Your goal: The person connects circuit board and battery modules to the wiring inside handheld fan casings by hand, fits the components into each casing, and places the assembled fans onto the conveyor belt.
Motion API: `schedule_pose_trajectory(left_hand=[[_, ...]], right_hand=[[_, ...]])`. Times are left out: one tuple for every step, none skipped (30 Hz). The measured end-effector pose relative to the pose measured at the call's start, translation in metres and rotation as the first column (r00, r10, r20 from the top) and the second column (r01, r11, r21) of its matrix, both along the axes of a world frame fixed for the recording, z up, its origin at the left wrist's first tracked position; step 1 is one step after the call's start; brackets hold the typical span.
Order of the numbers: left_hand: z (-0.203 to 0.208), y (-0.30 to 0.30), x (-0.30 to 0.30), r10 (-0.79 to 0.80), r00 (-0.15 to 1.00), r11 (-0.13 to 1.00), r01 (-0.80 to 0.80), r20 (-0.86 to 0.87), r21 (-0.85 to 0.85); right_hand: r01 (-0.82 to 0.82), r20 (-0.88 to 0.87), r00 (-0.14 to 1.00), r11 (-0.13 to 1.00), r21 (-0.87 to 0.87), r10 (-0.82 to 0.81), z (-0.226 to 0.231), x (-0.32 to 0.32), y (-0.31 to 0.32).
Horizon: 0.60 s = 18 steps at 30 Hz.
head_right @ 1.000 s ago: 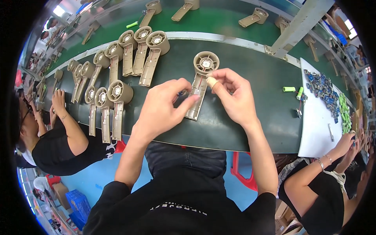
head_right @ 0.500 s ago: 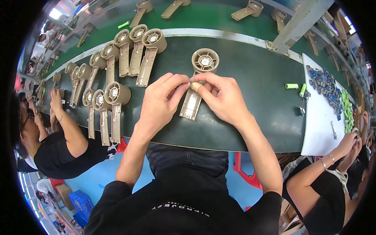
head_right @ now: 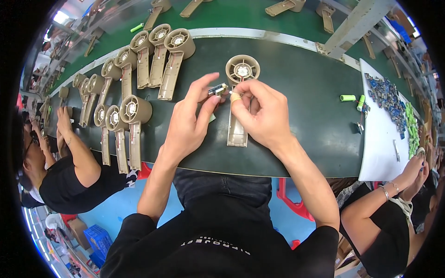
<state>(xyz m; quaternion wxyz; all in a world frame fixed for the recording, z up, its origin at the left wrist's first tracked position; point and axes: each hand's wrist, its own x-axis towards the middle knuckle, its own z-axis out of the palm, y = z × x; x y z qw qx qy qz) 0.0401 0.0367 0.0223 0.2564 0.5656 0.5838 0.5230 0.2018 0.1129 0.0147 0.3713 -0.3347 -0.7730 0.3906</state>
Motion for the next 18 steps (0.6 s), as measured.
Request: schedule_pose_trajectory(left_hand=[[-0.001,-0.001,-0.001,-0.011,0.998,1.000,0.011,-0.057,-0.003],[-0.001,-0.001,-0.002,-0.020,0.993,1.000,0.019,-0.113,-0.006],[-0.004,-0.001,-0.002,-0.018,0.994,1.000,0.017,-0.112,-0.008],[-0.009,0.001,-0.003,-0.006,0.985,0.996,0.021,-0.173,0.082],[-0.011,0.003,-0.003,0.010,0.973,0.985,0.031,-0.232,0.170],[-0.011,0.002,-0.003,0.010,0.973,0.985,0.030,-0.230,0.168],[-0.008,0.002,-0.003,0.003,0.972,0.989,0.033,-0.237,0.147],[-0.007,0.002,-0.002,-0.004,0.970,0.991,0.036,-0.244,0.126],[-0.007,0.002,-0.002,-0.004,0.970,0.992,0.036,-0.243,0.124],[-0.007,0.001,-0.002,0.007,0.965,0.990,0.030,-0.262,0.139],[-0.007,0.001,-0.001,0.019,0.960,0.988,0.025,-0.280,0.153],[-0.008,0.002,-0.001,0.019,0.960,0.988,0.025,-0.280,0.152],[-0.010,0.002,-0.001,0.030,0.956,0.983,0.024,-0.293,0.180],[-0.010,0.003,0.000,0.042,0.951,0.978,0.023,-0.305,0.209],[-0.010,0.002,0.000,0.043,0.951,0.978,0.022,-0.305,0.207],[-0.009,0.002,-0.001,0.045,0.947,0.978,0.024,-0.317,0.208],[-0.008,0.002,-0.001,0.045,0.943,0.977,0.027,-0.328,0.210],[-0.009,0.002,0.000,0.044,0.944,0.977,0.028,-0.328,0.210]], right_hand=[[0.015,-0.047,0.999,0.998,-0.056,-0.018,-0.001,0.000,0.000],[0.003,-0.061,0.998,0.994,-0.111,-0.010,-0.002,0.000,0.000],[0.001,-0.060,0.998,0.994,-0.113,-0.008,-0.002,0.000,0.000],[0.002,-0.054,0.998,0.992,-0.123,-0.009,-0.001,-0.001,0.000],[0.005,-0.048,0.999,0.991,-0.133,-0.011,0.000,-0.001,0.000],[0.004,-0.047,0.999,0.991,-0.134,-0.011,-0.001,-0.001,0.000],[0.001,-0.050,0.999,0.990,-0.143,-0.009,-0.001,-0.001,0.000],[-0.002,-0.054,0.999,0.988,-0.152,-0.006,-0.001,-0.001,0.000],[-0.002,-0.053,0.999,0.988,-0.154,-0.006,-0.001,-0.001,0.000],[0.002,-0.042,0.999,0.989,-0.150,-0.008,-0.001,-0.001,0.000],[0.006,-0.030,0.999,0.989,-0.145,-0.010,0.000,0.000,-0.001],[0.006,-0.030,1.000,0.989,-0.146,-0.010,0.000,-0.001,-0.001],[0.020,-0.010,1.000,0.992,-0.128,-0.021,0.001,-0.001,-0.002],[0.033,0.010,0.999,0.993,-0.109,-0.032,0.001,-0.001,-0.003],[0.032,0.010,0.999,0.993,-0.110,-0.031,0.001,-0.001,-0.003],[0.024,0.002,1.000,0.993,-0.115,-0.024,0.001,-0.001,-0.002],[0.018,-0.005,1.000,0.993,-0.118,-0.019,0.000,-0.001,-0.001],[0.019,-0.004,1.000,0.993,-0.118,-0.020,-0.001,0.000,-0.001]])
